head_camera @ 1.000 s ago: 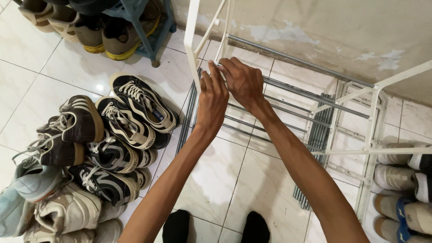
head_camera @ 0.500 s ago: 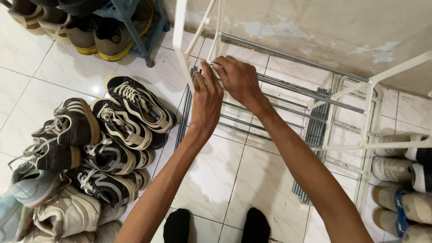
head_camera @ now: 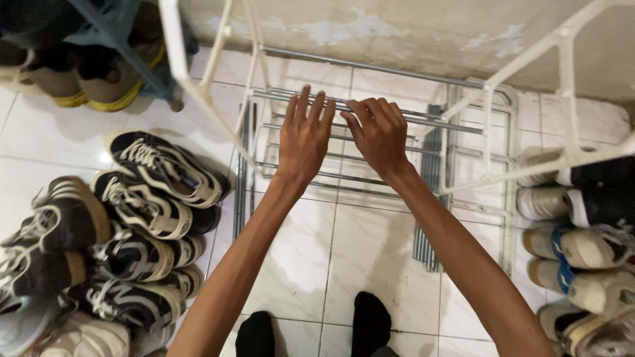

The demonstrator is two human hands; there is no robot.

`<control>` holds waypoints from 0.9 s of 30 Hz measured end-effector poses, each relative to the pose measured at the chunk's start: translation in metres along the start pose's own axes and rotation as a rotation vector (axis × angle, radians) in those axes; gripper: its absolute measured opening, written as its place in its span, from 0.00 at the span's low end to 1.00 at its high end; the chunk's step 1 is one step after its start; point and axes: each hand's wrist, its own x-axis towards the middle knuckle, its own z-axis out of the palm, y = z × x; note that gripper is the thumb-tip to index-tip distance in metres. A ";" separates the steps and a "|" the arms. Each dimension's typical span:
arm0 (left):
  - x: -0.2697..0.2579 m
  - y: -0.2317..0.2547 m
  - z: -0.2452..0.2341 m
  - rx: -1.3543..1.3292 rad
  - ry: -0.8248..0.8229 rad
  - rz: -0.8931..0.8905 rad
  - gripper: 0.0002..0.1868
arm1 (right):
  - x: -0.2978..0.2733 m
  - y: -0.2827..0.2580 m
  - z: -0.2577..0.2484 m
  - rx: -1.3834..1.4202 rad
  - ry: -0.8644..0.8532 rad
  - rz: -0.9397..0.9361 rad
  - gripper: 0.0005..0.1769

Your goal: The person assembles a white plastic shoe rack by inserting metal rods into the frame slots. They repeatedly pick up rods, align them with the frame, and push them into place to form horizontal shelves.

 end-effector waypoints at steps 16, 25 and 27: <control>0.046 0.032 0.025 -0.654 0.074 0.228 0.11 | -0.029 0.039 -0.057 0.064 -0.091 0.220 0.07; 0.062 0.019 0.012 -0.644 -0.107 0.301 0.09 | -0.014 0.044 -0.071 0.186 -0.244 0.264 0.09; 0.067 0.019 0.006 -0.701 -0.133 0.270 0.08 | -0.013 0.048 -0.072 0.214 -0.294 0.275 0.10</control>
